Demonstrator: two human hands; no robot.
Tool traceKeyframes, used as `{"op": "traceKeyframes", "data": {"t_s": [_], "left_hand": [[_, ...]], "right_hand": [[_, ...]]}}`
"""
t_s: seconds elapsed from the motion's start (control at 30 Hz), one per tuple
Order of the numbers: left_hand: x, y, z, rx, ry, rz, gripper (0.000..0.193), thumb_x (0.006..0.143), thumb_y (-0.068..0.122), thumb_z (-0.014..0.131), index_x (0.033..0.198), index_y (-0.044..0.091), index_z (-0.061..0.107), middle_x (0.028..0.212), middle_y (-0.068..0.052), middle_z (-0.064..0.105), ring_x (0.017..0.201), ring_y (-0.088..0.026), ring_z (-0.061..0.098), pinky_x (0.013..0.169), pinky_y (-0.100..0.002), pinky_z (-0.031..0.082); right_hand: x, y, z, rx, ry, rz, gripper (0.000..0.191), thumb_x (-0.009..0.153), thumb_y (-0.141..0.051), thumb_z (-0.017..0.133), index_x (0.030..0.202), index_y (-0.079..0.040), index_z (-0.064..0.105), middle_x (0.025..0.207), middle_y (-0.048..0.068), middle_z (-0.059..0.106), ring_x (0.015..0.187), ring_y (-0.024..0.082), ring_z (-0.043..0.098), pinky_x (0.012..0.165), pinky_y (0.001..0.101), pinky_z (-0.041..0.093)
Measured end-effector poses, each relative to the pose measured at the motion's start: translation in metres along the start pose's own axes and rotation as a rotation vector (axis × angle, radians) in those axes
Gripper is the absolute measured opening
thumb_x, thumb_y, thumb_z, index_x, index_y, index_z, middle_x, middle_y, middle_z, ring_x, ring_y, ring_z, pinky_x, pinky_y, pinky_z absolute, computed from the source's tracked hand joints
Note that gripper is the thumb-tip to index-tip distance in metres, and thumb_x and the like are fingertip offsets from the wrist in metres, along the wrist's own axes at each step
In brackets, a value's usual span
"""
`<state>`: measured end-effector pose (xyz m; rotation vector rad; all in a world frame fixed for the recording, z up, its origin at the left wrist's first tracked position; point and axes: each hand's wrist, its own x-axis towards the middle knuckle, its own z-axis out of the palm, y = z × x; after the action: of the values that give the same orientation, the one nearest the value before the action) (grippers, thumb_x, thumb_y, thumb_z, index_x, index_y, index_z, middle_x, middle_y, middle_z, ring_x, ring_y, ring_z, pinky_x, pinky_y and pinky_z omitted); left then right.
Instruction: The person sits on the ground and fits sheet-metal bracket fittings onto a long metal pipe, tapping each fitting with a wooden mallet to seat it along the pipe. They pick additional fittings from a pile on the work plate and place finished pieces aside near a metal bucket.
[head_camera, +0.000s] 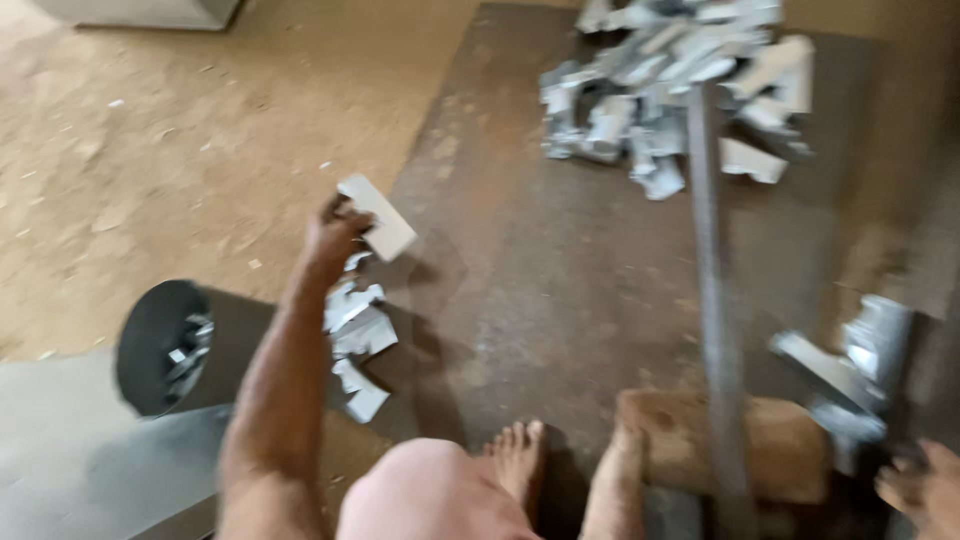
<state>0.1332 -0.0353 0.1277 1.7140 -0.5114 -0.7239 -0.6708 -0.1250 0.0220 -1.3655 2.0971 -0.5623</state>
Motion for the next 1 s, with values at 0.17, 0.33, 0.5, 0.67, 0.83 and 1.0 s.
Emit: {"op": "traceKeyframes", "data": {"t_s": [0.17, 0.33, 0.5, 0.67, 0.83, 1.0], "left_hand": [[-0.055, 0.127, 0.084, -0.356, -0.278, -0.022, 0.021, 0.097, 0.008, 0.056, 0.112, -0.005, 0.062, 0.101, -0.015, 0.068, 0.091, -0.026, 0.073, 0.075, -0.041, 0.068], [-0.098, 0.201, 0.241, 0.082, -0.311, 0.134, 0.083, 0.078, 0.041, 0.084, 0.144, 0.006, 0.046, 0.109, -0.009, 0.074, 0.090, -0.021, 0.079, 0.070, -0.039, 0.066], [-0.169, 0.155, 0.396, 0.468, -0.151, 0.419, 0.121, 0.067, 0.066, 0.089, 0.153, 0.006, 0.029, 0.135, -0.026, 0.056, 0.120, -0.042, 0.059, 0.097, -0.048, 0.050], [-0.242, 0.012, 0.442, 0.435, -0.112, 0.045, 0.104, 0.062, 0.068, 0.081, 0.140, 0.008, 0.048, 0.126, -0.021, 0.068, 0.116, -0.041, 0.066, 0.095, -0.050, 0.052], [-0.231, -0.034, 0.448, 0.400, -0.154, -0.024, 0.086, 0.064, 0.063, 0.081, 0.127, 0.007, 0.066, 0.116, -0.019, 0.074, 0.111, -0.034, 0.071, 0.097, -0.044, 0.054], [-0.233, -0.023, 0.445, 0.340, -0.218, -0.041, 0.076, 0.064, 0.063, 0.078, 0.115, 0.006, 0.075, 0.108, -0.019, 0.079, 0.106, -0.033, 0.076, 0.096, -0.042, 0.056]], "right_hand": [[-0.030, -0.041, -0.041, 0.066, -0.047, -0.180, 0.039, 0.103, -0.034, 0.068, 0.094, 0.003, 0.064, 0.071, 0.014, 0.063, 0.057, 0.024, 0.060, 0.055, 0.0432, 0.048], [-0.087, -0.086, -0.045, 0.174, -0.196, -0.277, 0.035, 0.094, -0.033, 0.069, 0.108, -0.002, 0.064, 0.069, 0.016, 0.064, 0.058, 0.026, 0.060, 0.054, 0.0439, 0.049], [-0.108, -0.098, -0.038, 0.257, -0.067, -0.487, 0.034, 0.102, -0.034, 0.065, 0.105, 0.000, 0.062, 0.075, 0.018, 0.066, 0.067, 0.035, 0.064, 0.063, 0.0440, 0.049], [-0.104, -0.085, -0.047, 0.270, 0.039, -0.546, 0.031, 0.097, -0.027, 0.066, 0.099, 0.003, 0.060, 0.074, 0.022, 0.063, 0.065, 0.038, 0.063, 0.063, 0.0442, 0.050], [-0.121, -0.099, -0.070, 0.373, 0.025, -0.560, 0.028, 0.099, -0.023, 0.065, 0.088, 0.003, 0.059, 0.071, 0.019, 0.064, 0.059, 0.031, 0.067, 0.058, 0.0425, 0.049], [-0.133, -0.125, -0.071, 0.313, 0.161, -1.129, 0.026, 0.103, -0.017, 0.054, 0.096, 0.006, 0.065, 0.079, 0.023, 0.064, 0.072, 0.039, 0.065, 0.068, 0.0472, 0.051]]}}
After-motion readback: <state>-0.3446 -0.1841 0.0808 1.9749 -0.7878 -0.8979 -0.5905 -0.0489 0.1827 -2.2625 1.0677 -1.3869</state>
